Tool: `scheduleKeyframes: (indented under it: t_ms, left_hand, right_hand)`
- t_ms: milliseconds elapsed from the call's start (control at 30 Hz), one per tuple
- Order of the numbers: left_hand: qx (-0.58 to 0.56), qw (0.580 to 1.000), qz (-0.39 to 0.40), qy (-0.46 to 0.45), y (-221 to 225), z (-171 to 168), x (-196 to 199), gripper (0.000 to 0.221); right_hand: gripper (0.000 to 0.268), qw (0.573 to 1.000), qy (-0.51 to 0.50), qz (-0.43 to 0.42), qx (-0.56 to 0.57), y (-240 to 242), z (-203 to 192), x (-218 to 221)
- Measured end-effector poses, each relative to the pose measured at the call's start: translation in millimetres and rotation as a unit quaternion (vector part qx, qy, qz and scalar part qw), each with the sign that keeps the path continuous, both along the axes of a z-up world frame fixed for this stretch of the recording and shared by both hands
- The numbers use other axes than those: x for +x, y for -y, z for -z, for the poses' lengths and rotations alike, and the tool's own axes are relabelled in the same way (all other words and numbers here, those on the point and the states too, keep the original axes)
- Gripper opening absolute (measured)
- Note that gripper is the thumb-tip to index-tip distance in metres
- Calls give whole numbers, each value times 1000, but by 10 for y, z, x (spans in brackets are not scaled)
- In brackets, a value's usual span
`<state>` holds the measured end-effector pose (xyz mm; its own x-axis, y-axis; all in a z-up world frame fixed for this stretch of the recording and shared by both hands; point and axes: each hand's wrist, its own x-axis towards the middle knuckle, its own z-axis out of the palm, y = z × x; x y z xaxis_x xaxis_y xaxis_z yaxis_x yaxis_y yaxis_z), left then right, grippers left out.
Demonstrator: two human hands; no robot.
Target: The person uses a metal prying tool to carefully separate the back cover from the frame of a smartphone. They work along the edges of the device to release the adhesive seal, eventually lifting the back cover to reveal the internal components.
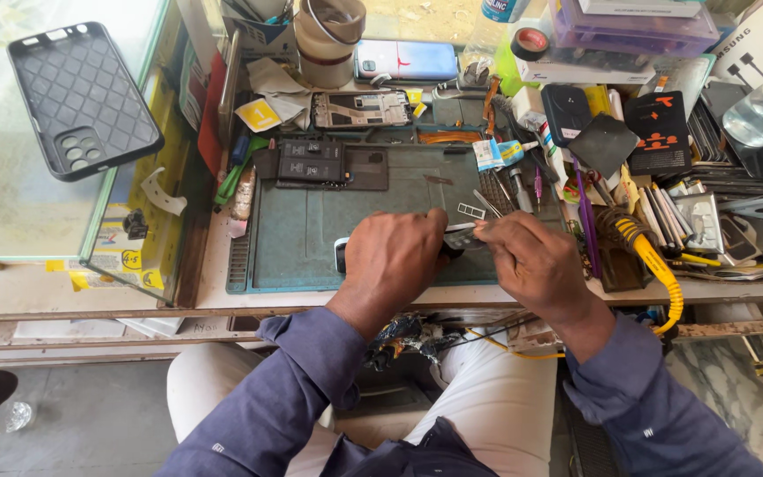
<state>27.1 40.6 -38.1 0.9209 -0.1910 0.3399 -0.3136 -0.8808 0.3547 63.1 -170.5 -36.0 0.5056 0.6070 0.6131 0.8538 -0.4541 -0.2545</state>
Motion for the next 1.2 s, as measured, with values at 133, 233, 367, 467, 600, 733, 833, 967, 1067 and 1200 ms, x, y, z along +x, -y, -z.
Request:
scheduleKeyframes:
  t_ms: [133, 233, 367, 467, 600, 733, 833, 967, 1067, 1200]
  left_hand:
    - [-1, 1000, -3, 6, 0, -17, -25, 18]
    - [-13, 1000, -8, 2, 1, -21, -38, 17]
    - [-30, 999, 10, 6, -17, -49, -20, 23]
    - [-12, 999, 39, 25, -125, -85, -64, 23]
    - [46, 997, -6, -58, -306, -120, -130, 19]
    - [-103, 994, 27, -13, -580, -150, -236, 30]
    - [-202, 979, 21, -23, -580, -45, -235, 26]
    - [-224, 975, 4, 1, -524, 126, -169, 23]
    - [-219, 976, 11, 18, -506, 151, -168, 22]
    - [-219, 975, 0, 28, -510, 165, -183, 21]
  right_hand:
    - [27, 998, 36, -58, -8, 15, 3, 105]
    - [24, 996, 41, -85, -7, 10, 34, 145]
    - [20, 997, 13, -71, -6, 47, 49, 158]
    - [24, 998, 1, -66, -3, 34, 35, 139]
    - [26, 998, 3, -58, -25, 47, -25, 50]
    - [31, 998, -30, -42, -47, 17, -161, -10]
    - [29, 997, -19, -40, -63, -35, -189, -13]
    - [29, 994, 52, -74, -64, -60, -162, 43]
    - [29, 990, 67, -92, -78, -115, -147, 66]
    - [27, 990, 67, -104, -73, -183, -147, 45]
